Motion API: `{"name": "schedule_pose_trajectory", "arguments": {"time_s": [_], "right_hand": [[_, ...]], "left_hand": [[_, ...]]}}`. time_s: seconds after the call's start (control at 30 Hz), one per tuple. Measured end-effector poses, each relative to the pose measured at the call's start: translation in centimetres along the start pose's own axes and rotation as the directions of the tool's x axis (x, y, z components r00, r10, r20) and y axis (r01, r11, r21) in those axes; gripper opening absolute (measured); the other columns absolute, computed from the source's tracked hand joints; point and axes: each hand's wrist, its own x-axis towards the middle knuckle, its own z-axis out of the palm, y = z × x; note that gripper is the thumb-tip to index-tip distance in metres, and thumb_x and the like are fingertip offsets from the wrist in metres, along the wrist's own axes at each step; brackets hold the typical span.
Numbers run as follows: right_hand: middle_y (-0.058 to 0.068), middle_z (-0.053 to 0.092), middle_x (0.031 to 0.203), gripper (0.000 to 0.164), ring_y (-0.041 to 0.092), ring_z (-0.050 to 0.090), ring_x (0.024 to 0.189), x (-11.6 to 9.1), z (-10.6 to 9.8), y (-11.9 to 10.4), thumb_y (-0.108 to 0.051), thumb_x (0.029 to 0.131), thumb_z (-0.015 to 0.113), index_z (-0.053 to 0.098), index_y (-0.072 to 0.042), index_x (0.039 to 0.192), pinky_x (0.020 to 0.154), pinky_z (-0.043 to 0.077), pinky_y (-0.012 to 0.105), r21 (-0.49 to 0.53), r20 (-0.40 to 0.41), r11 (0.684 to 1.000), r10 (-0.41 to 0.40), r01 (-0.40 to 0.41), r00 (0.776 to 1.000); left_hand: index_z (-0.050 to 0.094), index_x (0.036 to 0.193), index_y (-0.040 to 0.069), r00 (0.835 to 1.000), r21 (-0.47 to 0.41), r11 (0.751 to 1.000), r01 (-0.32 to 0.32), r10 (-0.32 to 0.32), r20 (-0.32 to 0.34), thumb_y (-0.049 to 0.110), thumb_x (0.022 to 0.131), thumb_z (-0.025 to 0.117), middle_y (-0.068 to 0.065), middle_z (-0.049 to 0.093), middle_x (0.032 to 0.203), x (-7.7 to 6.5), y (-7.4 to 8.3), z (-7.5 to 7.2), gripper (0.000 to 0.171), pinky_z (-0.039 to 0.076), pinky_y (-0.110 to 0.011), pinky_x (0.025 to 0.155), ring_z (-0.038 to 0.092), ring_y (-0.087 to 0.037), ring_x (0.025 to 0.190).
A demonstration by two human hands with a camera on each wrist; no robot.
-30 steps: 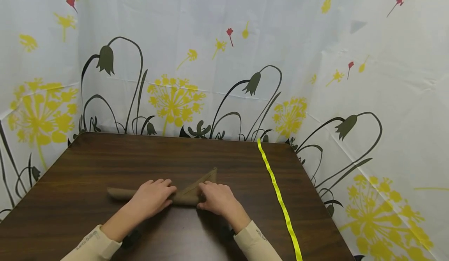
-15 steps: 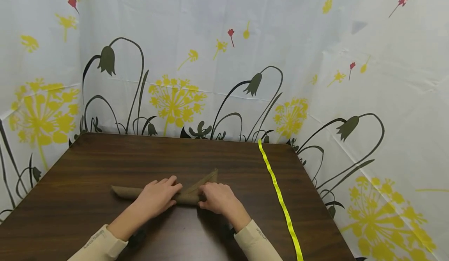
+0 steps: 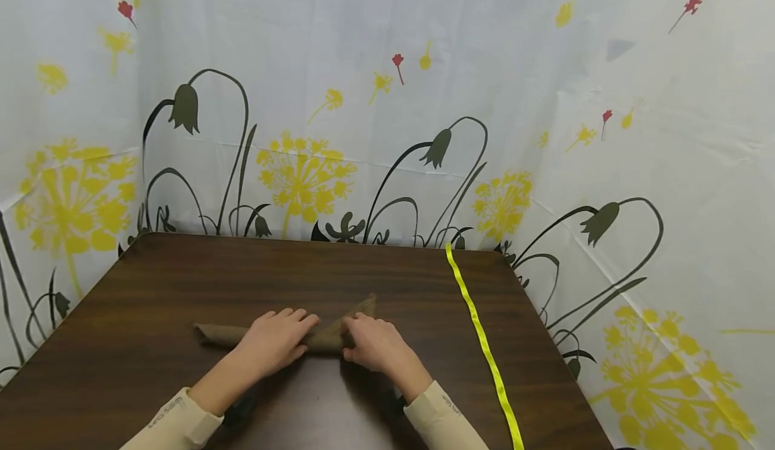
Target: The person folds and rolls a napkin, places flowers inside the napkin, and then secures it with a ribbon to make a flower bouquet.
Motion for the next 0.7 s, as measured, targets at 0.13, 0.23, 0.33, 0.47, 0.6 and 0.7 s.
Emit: {"name": "schedule_pose_trajectory", "arguments": {"time_s": [0.13,0.23,0.33,0.47,0.6,0.7], "right_hand": [[-0.004,0.072,0.121,0.033,0.017,0.072,0.094,-0.05,0.23,0.17,-0.037,0.096,0.081,0.073,-0.024,0.126,0.078,0.060,0.038,0.016,0.022,1.000,-0.007,0.006,1.000],[-0.006,0.074,0.121,0.032,0.017,0.073,0.097,-0.06,0.18,0.23,-0.036,0.096,0.079,0.075,-0.024,0.126,0.081,0.061,0.040,0.021,0.027,1.000,-0.014,0.013,1.000],[-0.007,0.076,0.121,0.033,0.017,0.074,0.099,-0.05,-0.01,0.31,-0.037,0.096,0.078,0.076,-0.024,0.126,0.083,0.061,0.040,0.031,0.032,0.999,-0.019,0.018,0.999],[-0.008,0.073,0.120,0.034,0.014,0.070,0.091,-0.03,-0.13,0.56,-0.040,0.095,0.080,0.075,-0.026,0.125,0.078,0.059,0.038,0.057,0.028,0.998,0.003,-0.004,1.000],[-0.008,0.067,0.119,0.036,0.013,0.068,0.089,-0.04,-0.17,0.76,-0.042,0.092,0.085,0.070,-0.027,0.122,0.076,0.058,0.037,0.053,0.005,0.998,0.019,-0.019,1.000],[-0.008,0.068,0.122,0.037,0.016,0.071,0.094,-0.05,-0.11,0.75,-0.042,0.092,0.086,0.070,-0.026,0.122,0.079,0.059,0.038,0.029,-0.005,1.000,0.008,-0.007,1.000]], "left_hand": [[0.068,0.119,0.018,1.000,-0.002,1.000,-0.022,0.022,-0.006,0.032,0.085,0.094,-0.001,0.073,0.111,0.19,0.57,0.30,0.045,0.058,-0.047,0.085,0.071,-0.024,0.101],[0.071,0.112,0.021,0.999,0.021,0.999,-0.040,0.041,-0.021,0.032,0.085,0.094,0.003,0.072,0.107,0.36,0.79,0.46,0.036,0.057,-0.043,0.080,0.071,-0.021,0.098],[0.074,0.108,0.023,0.999,0.038,0.998,-0.042,0.043,-0.032,0.030,0.086,0.093,0.006,0.073,0.105,0.54,0.88,0.44,0.030,0.056,-0.041,0.078,0.071,-0.019,0.096],[0.077,0.107,0.024,0.999,0.025,0.999,-0.032,0.033,-0.030,0.028,0.088,0.091,0.007,0.075,0.103,0.74,0.84,0.37,0.023,0.055,-0.041,0.078,0.072,-0.019,0.096],[0.076,0.114,0.022,0.998,0.012,1.000,-0.026,0.026,-0.056,0.027,0.090,0.090,0.005,0.078,0.107,0.82,0.66,0.55,0.028,0.056,-0.043,0.080,0.074,-0.021,0.097],[0.070,0.122,0.019,0.996,0.016,0.999,-0.028,0.030,-0.087,0.028,0.089,0.090,0.002,0.080,0.108,0.78,0.50,0.80,0.039,0.056,-0.043,0.078,0.075,-0.022,0.094]]}}
